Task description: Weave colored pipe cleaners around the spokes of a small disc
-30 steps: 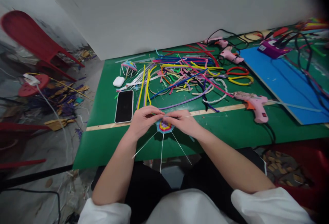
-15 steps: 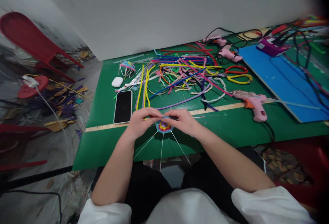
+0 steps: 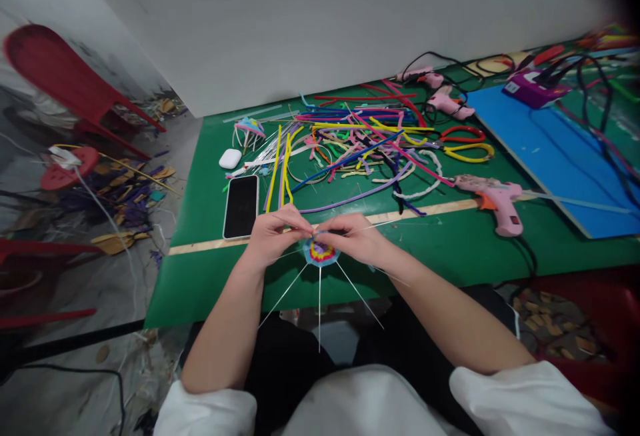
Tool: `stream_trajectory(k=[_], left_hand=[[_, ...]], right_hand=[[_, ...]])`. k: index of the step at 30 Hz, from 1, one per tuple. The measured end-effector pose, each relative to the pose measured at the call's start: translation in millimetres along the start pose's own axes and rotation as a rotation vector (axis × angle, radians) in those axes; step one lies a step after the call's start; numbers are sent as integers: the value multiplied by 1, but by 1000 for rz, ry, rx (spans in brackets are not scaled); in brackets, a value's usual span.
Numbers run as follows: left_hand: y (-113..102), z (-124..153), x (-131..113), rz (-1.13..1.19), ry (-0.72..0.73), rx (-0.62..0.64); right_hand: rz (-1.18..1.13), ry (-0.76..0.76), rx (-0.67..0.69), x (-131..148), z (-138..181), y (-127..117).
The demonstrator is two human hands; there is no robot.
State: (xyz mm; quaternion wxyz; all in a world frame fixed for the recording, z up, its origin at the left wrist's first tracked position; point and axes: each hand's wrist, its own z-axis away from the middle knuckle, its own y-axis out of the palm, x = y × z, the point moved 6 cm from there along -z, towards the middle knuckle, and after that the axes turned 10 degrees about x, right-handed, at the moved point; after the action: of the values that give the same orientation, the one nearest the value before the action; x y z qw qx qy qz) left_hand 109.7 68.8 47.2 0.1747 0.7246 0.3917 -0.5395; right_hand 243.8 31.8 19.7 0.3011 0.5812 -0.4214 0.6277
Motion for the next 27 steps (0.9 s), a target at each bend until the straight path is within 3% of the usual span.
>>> stream_trajectory(k=[6, 16, 27], left_hand=[[-2, 0, 1, 19, -22, -62], [0, 3, -23, -112, 191, -170], [-2, 7, -24, -103, 173, -274]], right_hand=[[68, 7, -3, 2, 0, -3], [104, -9, 29, 7, 0, -5], [101, -1, 97, 13, 1, -4]])
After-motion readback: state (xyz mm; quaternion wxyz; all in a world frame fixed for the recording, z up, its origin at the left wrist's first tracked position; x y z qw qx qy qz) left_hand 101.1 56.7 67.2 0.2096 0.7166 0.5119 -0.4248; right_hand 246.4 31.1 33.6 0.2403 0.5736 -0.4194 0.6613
